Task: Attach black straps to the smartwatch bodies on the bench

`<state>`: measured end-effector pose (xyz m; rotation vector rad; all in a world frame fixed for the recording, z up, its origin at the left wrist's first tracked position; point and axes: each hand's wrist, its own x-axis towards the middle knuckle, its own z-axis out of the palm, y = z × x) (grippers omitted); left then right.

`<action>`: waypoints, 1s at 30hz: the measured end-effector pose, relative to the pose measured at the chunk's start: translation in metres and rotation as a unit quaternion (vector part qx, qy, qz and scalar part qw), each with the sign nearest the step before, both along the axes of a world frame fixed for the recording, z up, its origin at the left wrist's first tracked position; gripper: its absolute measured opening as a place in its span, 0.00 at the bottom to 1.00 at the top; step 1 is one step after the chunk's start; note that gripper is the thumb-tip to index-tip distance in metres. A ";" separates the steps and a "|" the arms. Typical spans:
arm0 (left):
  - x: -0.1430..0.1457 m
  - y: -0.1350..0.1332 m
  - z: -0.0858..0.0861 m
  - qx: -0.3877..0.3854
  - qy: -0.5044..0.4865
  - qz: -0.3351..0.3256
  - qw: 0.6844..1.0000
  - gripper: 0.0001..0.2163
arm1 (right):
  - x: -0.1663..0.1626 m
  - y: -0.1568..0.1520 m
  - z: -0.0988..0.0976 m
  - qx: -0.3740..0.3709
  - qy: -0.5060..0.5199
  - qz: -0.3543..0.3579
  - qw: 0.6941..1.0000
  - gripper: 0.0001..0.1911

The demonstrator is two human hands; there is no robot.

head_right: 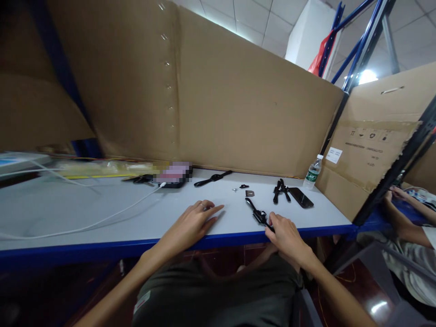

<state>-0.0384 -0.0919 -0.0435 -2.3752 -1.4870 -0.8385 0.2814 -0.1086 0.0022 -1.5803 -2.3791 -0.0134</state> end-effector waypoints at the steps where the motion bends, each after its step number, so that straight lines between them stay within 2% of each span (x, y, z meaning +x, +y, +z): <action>1: 0.000 0.000 0.001 -0.001 0.000 0.000 1.000 0.18 | -0.006 0.003 -0.003 0.008 -0.005 -0.031 0.999 0.03; 3: 0.000 -0.001 0.002 -0.008 0.001 -0.002 1.000 0.18 | -0.019 0.013 -0.007 0.022 -0.025 -0.075 0.997 0.05; 6: 0.001 -0.002 0.003 -0.019 0.006 -0.001 1.000 0.18 | -0.038 0.039 -0.004 0.031 -0.066 -0.105 0.992 0.10; 12: 0.005 -0.005 0.007 -0.026 0.021 0.018 0.999 0.17 | -0.076 0.112 0.032 0.022 -0.147 -0.132 0.980 0.16; 15: 0.007 -0.009 0.013 -0.035 0.033 0.026 0.998 0.17 | -0.112 0.149 0.048 0.035 -0.185 -0.060 0.980 0.17; 17: 0.009 -0.012 0.017 -0.039 0.039 0.032 0.998 0.17 | -0.142 0.170 0.053 0.034 -0.194 -0.010 0.980 0.17; 22: 0.011 -0.017 0.022 -0.058 0.049 0.037 0.996 0.18 | -0.205 0.213 0.043 0.030 -0.219 0.065 0.973 0.23; 26: 0.012 -0.019 0.024 -0.073 0.050 0.038 0.995 0.18 | -0.228 0.240 0.035 0.019 -0.259 0.092 0.961 0.21; 30: 0.013 -0.021 0.027 -0.079 0.048 0.040 0.995 0.18 | -0.231 0.252 0.037 0.025 -0.300 0.127 0.945 0.20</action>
